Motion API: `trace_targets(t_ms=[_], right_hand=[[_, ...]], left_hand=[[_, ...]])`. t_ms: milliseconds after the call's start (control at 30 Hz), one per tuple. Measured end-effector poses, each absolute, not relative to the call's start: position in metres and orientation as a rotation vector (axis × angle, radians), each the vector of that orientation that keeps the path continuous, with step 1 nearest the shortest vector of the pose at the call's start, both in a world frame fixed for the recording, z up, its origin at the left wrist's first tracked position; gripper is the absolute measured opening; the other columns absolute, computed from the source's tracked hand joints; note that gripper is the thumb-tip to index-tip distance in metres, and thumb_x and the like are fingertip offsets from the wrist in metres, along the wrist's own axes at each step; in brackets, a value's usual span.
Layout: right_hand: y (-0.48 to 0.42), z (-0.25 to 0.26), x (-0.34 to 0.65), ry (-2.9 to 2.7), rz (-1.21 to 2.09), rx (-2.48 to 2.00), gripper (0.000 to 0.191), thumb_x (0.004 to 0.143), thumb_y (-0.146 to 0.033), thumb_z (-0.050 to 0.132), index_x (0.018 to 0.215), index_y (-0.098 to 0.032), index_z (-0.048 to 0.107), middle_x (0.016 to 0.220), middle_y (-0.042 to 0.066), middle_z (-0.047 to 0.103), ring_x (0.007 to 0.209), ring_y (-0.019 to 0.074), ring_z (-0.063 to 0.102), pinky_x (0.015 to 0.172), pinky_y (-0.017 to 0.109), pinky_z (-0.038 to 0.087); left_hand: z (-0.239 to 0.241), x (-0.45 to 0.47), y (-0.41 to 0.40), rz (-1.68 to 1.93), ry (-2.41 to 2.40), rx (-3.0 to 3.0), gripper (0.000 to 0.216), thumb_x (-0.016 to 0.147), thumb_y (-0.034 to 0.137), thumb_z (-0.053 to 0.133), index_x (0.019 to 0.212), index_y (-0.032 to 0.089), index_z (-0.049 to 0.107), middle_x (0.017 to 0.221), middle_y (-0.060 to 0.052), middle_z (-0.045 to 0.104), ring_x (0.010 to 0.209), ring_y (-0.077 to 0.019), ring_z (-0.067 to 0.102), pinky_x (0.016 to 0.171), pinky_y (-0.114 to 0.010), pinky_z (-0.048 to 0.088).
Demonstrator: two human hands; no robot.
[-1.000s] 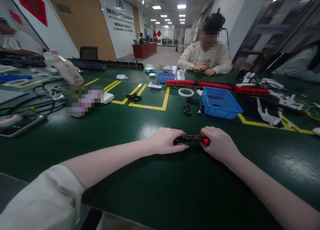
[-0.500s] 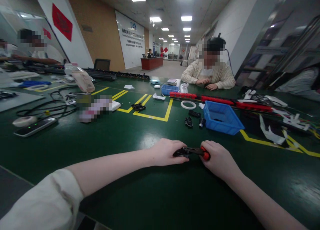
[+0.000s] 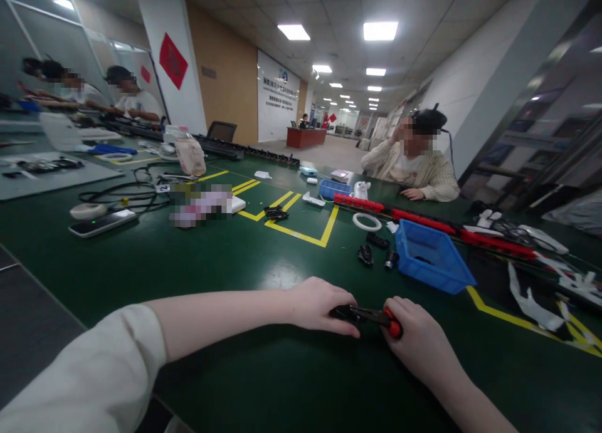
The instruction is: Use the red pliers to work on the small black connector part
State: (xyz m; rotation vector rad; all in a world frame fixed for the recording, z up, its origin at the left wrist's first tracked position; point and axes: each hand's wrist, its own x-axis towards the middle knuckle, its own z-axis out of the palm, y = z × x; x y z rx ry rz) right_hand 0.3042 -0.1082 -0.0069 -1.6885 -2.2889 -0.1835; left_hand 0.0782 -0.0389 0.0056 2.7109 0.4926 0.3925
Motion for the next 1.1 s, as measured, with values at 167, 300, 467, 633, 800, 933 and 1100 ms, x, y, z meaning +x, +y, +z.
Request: trace_targets(t_ms=[167, 300, 467, 633, 800, 933, 1100], right_hand=[[-0.1087, -0.0089, 0.3047, -2.32, -0.275, -1.639, 0.009, 0.074, -0.014, 0.053, 0.076, -0.022, 0.054, 0.075, 0.004, 0.06, 0.066, 0.0187, 0.055, 0.059, 0.032, 0.044], [-0.1099, -0.0064, 0.3022, -2.303, -0.253, -1.66, 0.008, 0.074, -0.014, 0.052, 0.074, -0.022, 0.054, 0.075, 0.005, 0.06, 0.066, 0.018, 0.054, 0.06, 0.032, 0.043], [-0.1102, -0.0031, 0.3013, -2.324, -0.215, -1.69, 0.008, 0.075, -0.013, 0.05, 0.074, -0.021, 0.054, 0.075, 0.005, 0.06, 0.068, 0.0182, 0.054, 0.061, 0.031, 0.043], [-0.1107, -0.0025, 0.3014, -2.311, -0.208, -1.674, 0.009, 0.075, -0.013, 0.049, 0.073, -0.021, 0.053, 0.074, 0.004, 0.059, 0.066, 0.0172, 0.052, 0.059, 0.03, 0.041], [-0.1129, -0.0029, 0.2986, -2.27, -0.19, -1.702, 0.006, 0.075, -0.016, 0.051, 0.074, -0.021, 0.052, 0.076, 0.004, 0.059, 0.069, 0.0182, 0.053, 0.061, 0.03, 0.042], [-0.1126, -0.0041, 0.2982, -2.223, -0.194, -1.729, 0.004, 0.075, -0.018, 0.052, 0.076, -0.022, 0.052, 0.078, 0.005, 0.059, 0.072, 0.0198, 0.055, 0.063, 0.032, 0.043], [-0.1125, -0.0021, 0.2985, -2.206, -0.153, -1.728, 0.006, 0.076, -0.018, 0.052, 0.081, -0.022, 0.054, 0.083, 0.005, 0.06, 0.075, 0.0202, 0.055, 0.064, 0.032, 0.043]], left_hand=[[0.0066, 0.0771, -0.0393, 0.403, 0.482, 2.704, 0.04, 0.081, 0.052, 0.062, 0.101, 0.018, 0.06, 0.088, -0.001, 0.066, 0.073, -0.0131, 0.062, 0.057, -0.02, 0.041], [0.0066, 0.0769, -0.0402, 0.414, 0.455, 2.722, 0.039, 0.082, 0.052, 0.061, 0.099, 0.017, 0.06, 0.086, -0.001, 0.067, 0.071, -0.0127, 0.062, 0.056, -0.02, 0.041], [0.0051, 0.0779, -0.0393, 0.436, 0.419, 2.74, 0.037, 0.083, 0.052, 0.059, 0.096, 0.017, 0.061, 0.081, -0.001, 0.066, 0.068, -0.0124, 0.061, 0.055, -0.02, 0.04], [0.0027, 0.0771, -0.0386, 0.446, 0.401, 2.736, 0.037, 0.085, 0.053, 0.056, 0.096, 0.018, 0.061, 0.079, 0.0, 0.066, 0.066, -0.0125, 0.06, 0.054, -0.02, 0.038], [0.0021, 0.0765, -0.0388, 0.453, 0.42, 2.722, 0.037, 0.085, 0.053, 0.055, 0.096, 0.018, 0.061, 0.079, 0.0, 0.066, 0.066, -0.0124, 0.06, 0.055, -0.02, 0.038], [0.0002, 0.0772, -0.0376, 0.477, 0.455, 2.737, 0.04, 0.084, 0.056, 0.054, 0.089, 0.017, 0.061, 0.077, -0.001, 0.065, 0.065, -0.013, 0.059, 0.055, -0.021, 0.037], [-0.0004, 0.0771, -0.0375, 0.513, 0.52, 2.691, 0.04, 0.084, 0.056, 0.054, 0.094, 0.018, 0.06, 0.081, 0.0, 0.066, 0.069, -0.0131, 0.061, 0.058, -0.021, 0.039]])
